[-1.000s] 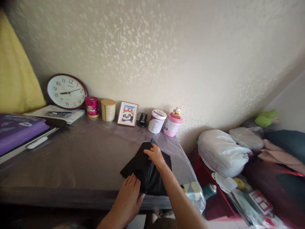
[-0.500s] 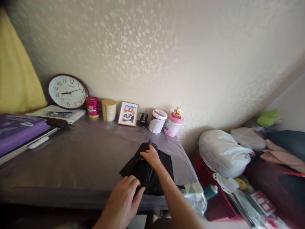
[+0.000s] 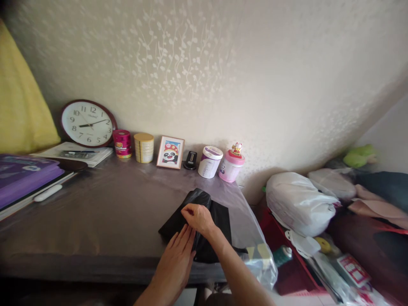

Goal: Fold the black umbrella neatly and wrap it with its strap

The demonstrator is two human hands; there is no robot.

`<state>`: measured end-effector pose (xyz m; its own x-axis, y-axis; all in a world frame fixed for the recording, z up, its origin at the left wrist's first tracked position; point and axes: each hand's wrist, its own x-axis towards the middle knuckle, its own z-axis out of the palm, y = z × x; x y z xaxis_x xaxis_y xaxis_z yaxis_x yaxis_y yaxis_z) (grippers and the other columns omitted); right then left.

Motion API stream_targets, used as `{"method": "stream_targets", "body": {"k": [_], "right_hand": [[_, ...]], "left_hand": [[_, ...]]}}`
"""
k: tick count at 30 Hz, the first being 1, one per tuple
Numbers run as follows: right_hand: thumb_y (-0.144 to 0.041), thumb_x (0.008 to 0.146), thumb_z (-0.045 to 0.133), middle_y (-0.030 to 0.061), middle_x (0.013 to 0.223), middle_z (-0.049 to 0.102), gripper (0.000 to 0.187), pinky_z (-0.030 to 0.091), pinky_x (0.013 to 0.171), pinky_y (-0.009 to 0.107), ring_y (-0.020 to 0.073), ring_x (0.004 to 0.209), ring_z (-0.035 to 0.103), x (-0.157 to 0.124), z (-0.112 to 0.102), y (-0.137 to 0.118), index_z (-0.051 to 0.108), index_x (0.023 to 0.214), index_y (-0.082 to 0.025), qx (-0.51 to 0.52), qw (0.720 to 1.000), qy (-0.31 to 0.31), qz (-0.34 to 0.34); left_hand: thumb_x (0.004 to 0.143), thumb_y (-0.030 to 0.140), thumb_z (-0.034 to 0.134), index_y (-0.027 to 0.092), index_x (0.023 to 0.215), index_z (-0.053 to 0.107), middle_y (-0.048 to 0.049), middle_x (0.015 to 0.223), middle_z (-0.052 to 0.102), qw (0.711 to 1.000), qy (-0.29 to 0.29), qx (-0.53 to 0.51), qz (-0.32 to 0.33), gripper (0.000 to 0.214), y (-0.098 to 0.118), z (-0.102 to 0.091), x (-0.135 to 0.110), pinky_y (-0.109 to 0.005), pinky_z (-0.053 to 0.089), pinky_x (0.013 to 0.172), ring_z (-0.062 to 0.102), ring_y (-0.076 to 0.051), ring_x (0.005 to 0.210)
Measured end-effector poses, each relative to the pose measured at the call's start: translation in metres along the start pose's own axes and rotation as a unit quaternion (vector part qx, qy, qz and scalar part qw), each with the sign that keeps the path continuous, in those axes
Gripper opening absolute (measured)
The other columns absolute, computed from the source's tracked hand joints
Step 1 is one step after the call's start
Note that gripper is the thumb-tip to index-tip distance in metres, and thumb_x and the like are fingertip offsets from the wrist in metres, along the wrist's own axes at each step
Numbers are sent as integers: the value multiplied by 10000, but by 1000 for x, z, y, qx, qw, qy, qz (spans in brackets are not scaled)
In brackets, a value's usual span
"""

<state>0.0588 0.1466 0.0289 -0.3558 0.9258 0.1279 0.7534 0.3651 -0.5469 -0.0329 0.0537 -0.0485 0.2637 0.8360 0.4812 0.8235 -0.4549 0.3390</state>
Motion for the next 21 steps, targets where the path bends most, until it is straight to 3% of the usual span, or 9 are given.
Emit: {"method": "stream_targets", "body": {"k": [4, 7, 13, 16, 18, 21], "right_hand": [[-223, 827, 517, 14, 913, 707, 185, 413, 882, 295, 170, 931, 604, -6, 1, 7, 697, 785, -228, -78, 987, 19, -136], [-213, 850, 497, 32, 962, 703, 202, 376, 953, 322, 177, 1048, 562, 1, 2, 23, 699, 849, -215, -89, 981, 22, -172], [-248, 885, 460, 62, 1136, 645, 238, 248, 1052, 430, 202, 1155, 508, 27, -4, 53, 657, 1013, -212, -148, 981, 56, -110], [-227, 880, 457, 99, 1240, 575, 280, 247, 1051, 449, 228, 1211, 454, 32, -11, 53, 611, 1110, -191, -185, 975, 119, -39], [-229, 882, 450, 109, 1251, 563, 300, 278, 1038, 430, 228, 1206, 455, 28, -15, 49, 590, 1143, -186, -180, 972, 148, -33], [-262, 903, 418, 72, 1122, 643, 274, 347, 997, 364, 189, 1103, 535, 18, -15, 41, 628, 1074, -216, -137, 983, 77, -98]], "left_hand": [[818, 144, 395, 113, 1265, 477, -116, 1320, 505, 1000, -1, 7, 19, 456, 2, 1, -2, -408, 449, 960, 450, -251, 1231], [806, 114, 392, 112, 1283, 453, -129, 1346, 474, 1000, 12, 18, 20, 481, 4, 5, -5, -399, 460, 946, 446, -255, 1233], [799, 67, 378, 124, 1303, 426, -177, 1387, 403, 999, 19, 47, 8, 510, 4, 12, -8, -427, 460, 933, 433, -276, 1241], [799, 54, 367, 130, 1306, 423, -174, 1392, 397, 998, 23, 50, 7, 515, 4, 14, -9, -436, 449, 942, 416, -280, 1253], [812, 65, 362, 136, 1306, 423, -165, 1395, 396, 998, 27, 50, 5, 503, 4, 13, -10, -435, 446, 945, 409, -277, 1259], [830, 105, 367, 132, 1302, 428, -169, 1388, 405, 999, 27, 46, 7, 476, 4, 10, -10, -433, 450, 940, 421, -278, 1250]]}}
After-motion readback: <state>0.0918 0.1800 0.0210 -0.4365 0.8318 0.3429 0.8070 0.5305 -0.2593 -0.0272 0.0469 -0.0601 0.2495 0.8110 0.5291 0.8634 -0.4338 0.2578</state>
